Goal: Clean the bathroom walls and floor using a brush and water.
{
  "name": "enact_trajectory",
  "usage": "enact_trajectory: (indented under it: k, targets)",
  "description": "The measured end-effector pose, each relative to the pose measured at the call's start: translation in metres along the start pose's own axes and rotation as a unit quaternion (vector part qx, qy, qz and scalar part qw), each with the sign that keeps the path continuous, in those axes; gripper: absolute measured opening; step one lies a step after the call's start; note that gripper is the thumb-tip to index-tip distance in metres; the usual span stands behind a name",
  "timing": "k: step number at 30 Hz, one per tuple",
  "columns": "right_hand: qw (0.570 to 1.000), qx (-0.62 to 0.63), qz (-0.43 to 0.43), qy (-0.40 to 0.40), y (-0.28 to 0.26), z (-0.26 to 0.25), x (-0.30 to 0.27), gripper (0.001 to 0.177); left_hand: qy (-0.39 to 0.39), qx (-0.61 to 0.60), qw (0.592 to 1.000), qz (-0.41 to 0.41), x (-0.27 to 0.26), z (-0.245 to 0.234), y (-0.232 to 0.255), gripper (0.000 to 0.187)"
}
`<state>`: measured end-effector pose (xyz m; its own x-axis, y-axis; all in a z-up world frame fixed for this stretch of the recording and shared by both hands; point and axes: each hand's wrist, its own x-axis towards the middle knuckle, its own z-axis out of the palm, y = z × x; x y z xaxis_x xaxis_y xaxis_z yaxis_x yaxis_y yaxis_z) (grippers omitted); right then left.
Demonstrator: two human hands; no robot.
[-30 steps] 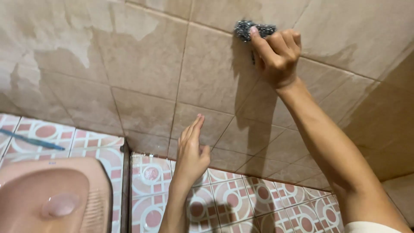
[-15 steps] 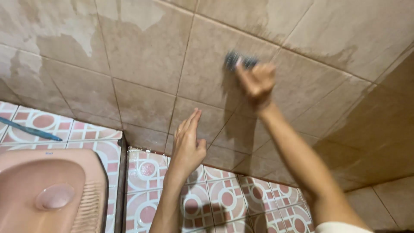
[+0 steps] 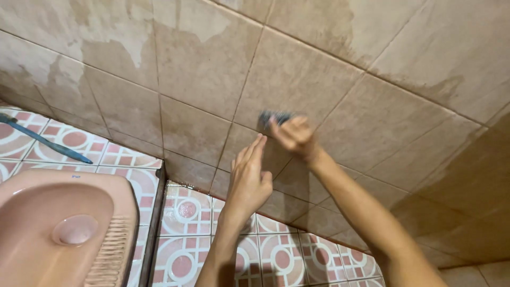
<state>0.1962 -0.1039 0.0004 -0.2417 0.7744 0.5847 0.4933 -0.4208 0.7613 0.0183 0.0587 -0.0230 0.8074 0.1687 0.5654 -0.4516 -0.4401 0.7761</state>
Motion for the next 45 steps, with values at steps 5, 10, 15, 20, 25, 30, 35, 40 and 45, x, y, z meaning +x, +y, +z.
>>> enact_trajectory:
  k: [5, 10, 15, 20, 25, 30, 35, 40, 45]
  targets:
    - [0.999, 0.026, -0.043, -0.010, 0.065, -0.026, 0.087, 0.019, 0.014, 0.003, 1.000, -0.004, -0.005, -0.011, -0.004, 0.077]
    - [0.993, -0.017, 0.104, 0.060, 0.037, -0.021, 0.088, 0.019, 0.044, 0.009, 0.999, 0.004, -0.006, -0.006, 0.002, 0.074]
    - [0.969, 0.172, -0.171, -0.053, 0.011, 0.010, 0.049, 0.019, 0.025, 0.004, 1.000, 0.018, -0.017, -0.028, 0.014, 0.073]
    - [0.999, 0.001, -0.014, 0.048, 0.066, -0.004, 0.136, 0.015, 0.050, 0.035, 0.997, -0.044, -0.033, -0.048, 0.007, 0.073]
    - [0.999, 0.013, 0.000, 0.049, -0.002, 0.034, 0.079, 0.012, 0.052, 0.045, 0.998, 0.003, -0.027, -0.061, 0.016, 0.075]
    - [0.997, 0.015, -0.077, 0.029, 0.074, 0.005, 0.152, 0.017, 0.055, 0.067, 0.996, -0.032, -0.036, -0.079, 0.010, 0.076]
    - [0.998, 0.028, 0.034, 0.034, 0.001, 0.052, 0.089, 0.004, 0.084, 0.050, 0.995, -0.025, -0.030, -0.070, 0.019, 0.073]
    - [0.964, 0.159, -0.210, -0.016, 0.007, 0.053, 0.121, 0.020, 0.073, 0.020, 0.997, -0.004, -0.029, -0.088, 0.027, 0.074]
    - [0.989, -0.081, 0.078, 0.091, 0.030, 0.010, 0.221, 0.015, 0.093, 0.048, 0.993, -0.062, -0.029, -0.094, 0.016, 0.072]
